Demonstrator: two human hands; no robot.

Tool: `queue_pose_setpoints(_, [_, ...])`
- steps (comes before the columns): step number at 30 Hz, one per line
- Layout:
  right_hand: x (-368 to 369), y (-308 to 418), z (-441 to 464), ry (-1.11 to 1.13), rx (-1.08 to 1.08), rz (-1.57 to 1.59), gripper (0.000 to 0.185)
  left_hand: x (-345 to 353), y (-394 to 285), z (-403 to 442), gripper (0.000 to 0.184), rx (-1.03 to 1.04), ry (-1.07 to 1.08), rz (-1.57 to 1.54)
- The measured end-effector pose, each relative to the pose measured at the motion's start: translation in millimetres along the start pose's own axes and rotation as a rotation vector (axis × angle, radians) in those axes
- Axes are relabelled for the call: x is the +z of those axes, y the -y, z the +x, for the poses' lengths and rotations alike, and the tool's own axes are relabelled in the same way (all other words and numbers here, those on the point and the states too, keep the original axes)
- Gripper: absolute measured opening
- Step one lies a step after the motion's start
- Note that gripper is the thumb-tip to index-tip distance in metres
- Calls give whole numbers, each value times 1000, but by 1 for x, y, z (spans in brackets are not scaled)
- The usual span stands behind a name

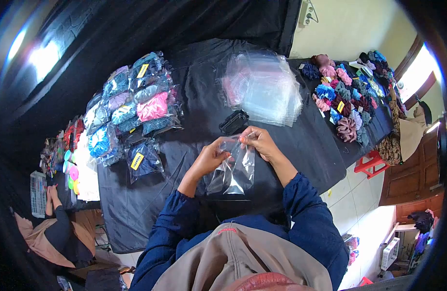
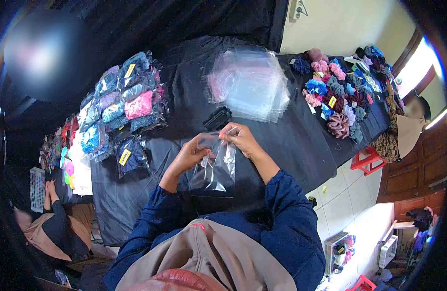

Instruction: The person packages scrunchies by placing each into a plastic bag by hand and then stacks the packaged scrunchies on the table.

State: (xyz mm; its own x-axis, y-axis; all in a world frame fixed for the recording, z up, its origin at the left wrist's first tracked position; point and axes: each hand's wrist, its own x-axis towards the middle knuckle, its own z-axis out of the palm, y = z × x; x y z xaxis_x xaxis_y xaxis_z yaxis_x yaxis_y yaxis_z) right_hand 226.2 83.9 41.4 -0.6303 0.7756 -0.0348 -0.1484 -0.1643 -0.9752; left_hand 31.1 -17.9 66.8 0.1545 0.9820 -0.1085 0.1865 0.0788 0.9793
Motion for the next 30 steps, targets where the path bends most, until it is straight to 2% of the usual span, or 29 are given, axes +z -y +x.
queue_pose_setpoints(1, [1, 4, -1, -23, 43, 9, 19, -1, 0, 0, 34, -8, 43, -167])
queue_pose_setpoints(2, [2, 6, -2, -22, 41, 8, 19, -1, -1, 0, 34, -6, 42, -166])
queue_pose_setpoints(4, [7, 11, -5, -42, 21, 20, 16, -2, -7, -1, 31, -102, 120, -452])
queue_pose_setpoints(5, [9, 13, -6, -41, 20, 18, 16, -5, -5, -2, 31, -85, 159, -519])
queue_pose_setpoints(7, [15, 17, -7, -20, -162, 38, 13, -16, 2, 0, 30, -102, 188, -549])
queue_pose_setpoints(8, [16, 20, -9, -21, -163, 37, 13, -18, 5, 1, 29, -120, 220, -580])
queue_pose_setpoints(12, [13, 21, -11, 77, -212, 58, 10, -15, 7, 1, 23, -66, 117, -547])
queue_pose_setpoints(13, [10, 22, -13, 122, -136, 35, 11, -13, 8, 2, 23, -66, 119, -547])
queue_pose_setpoints(15, [9, 23, -13, 198, -42, -2, 13, -9, 12, 6, 14, 260, -33, -466])
queue_pose_setpoints(16, [10, 25, -14, 195, -44, -2, 13, -10, 17, 8, 14, 260, -29, -466])
queue_pose_setpoints(18, [12, 30, -16, 266, 30, -61, 13, -14, 21, 8, 9, 330, 45, -655])
queue_pose_setpoints(20, [12, 32, -17, 290, 46, -56, 13, -17, 18, 4, 14, 328, 75, -666])
queue_pose_setpoints(22, [11, 37, -18, 378, 26, -91, 12, -20, 20, 2, 14, 235, 56, -704])
queue_pose_setpoints(23, [8, 42, -19, 393, 111, -171, 17, -19, 21, 2, 14, 277, 21, -682])
queue_pose_setpoints(26, [1, 36, -17, 470, 66, -126, 27, -27, 26, 4, 13, 254, 14, -612])
queue_pose_setpoints(27, [-3, 32, -14, 511, 54, -97, 38, -28, 22, 3, 13, 241, -4, -548])
queue_pose_setpoints(30, [-5, 40, -18, 496, 40, -43, 42, -33, 26, 3, 13, 214, -13, -464])
